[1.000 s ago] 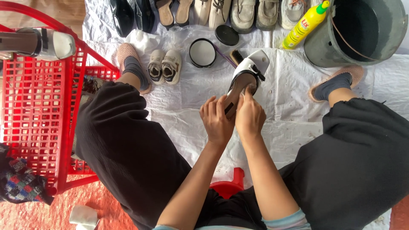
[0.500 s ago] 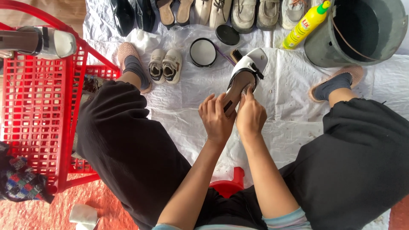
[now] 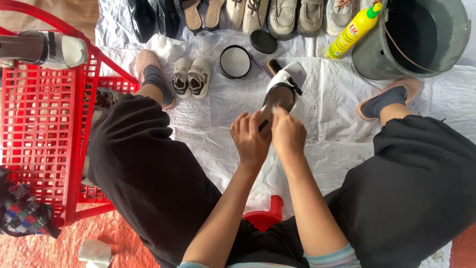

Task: The person sits on a small red stool and cleans a white high-heeled shoe using a white cloth. They wipe the exterior and interior of the shoe, then place it in a red plastic basket. The person then picks up a second white shoe and continues wiping it with the cloth.

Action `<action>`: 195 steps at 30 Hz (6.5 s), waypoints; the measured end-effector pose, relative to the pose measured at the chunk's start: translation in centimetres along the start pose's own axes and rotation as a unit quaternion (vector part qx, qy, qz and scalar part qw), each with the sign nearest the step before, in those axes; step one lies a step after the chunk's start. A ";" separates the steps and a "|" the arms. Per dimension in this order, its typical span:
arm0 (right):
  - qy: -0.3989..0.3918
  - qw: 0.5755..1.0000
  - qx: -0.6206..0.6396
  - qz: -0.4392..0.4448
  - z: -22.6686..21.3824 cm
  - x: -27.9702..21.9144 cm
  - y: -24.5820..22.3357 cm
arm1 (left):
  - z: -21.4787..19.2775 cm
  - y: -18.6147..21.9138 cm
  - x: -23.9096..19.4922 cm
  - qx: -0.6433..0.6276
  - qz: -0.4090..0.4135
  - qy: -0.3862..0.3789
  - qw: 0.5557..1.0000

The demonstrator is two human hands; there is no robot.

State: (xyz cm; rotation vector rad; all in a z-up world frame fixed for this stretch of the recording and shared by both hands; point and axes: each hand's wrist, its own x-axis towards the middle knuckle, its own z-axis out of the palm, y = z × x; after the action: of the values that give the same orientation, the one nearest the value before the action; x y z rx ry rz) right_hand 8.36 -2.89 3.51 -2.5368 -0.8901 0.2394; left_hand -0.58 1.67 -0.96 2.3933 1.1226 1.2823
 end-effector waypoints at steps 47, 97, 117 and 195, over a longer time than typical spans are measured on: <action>-0.185 0.890 0.073 -0.410 -17.1 16.2 10.2 | -12.0 5.0 11.5 -0.106 -0.050 -0.280 0.953; 0.031 0.853 -0.136 -0.503 -19.8 15.4 7.4 | -10.4 4.2 9.0 -0.135 -0.036 -0.096 0.986; -0.025 0.864 -0.150 -0.480 -19.3 15.3 6.1 | -10.6 3.7 9.2 -0.128 -0.038 -0.087 0.987; 0.025 0.954 0.118 -0.275 -17.9 15.4 5.0 | -10.6 4.5 9.6 -0.199 -0.367 -0.202 0.886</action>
State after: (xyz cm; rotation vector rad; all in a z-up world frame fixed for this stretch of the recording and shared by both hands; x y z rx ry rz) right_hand 28.50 -2.88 16.90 -1.9749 -1.4083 0.0965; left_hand -3.28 3.57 13.70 1.5715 1.2815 0.6321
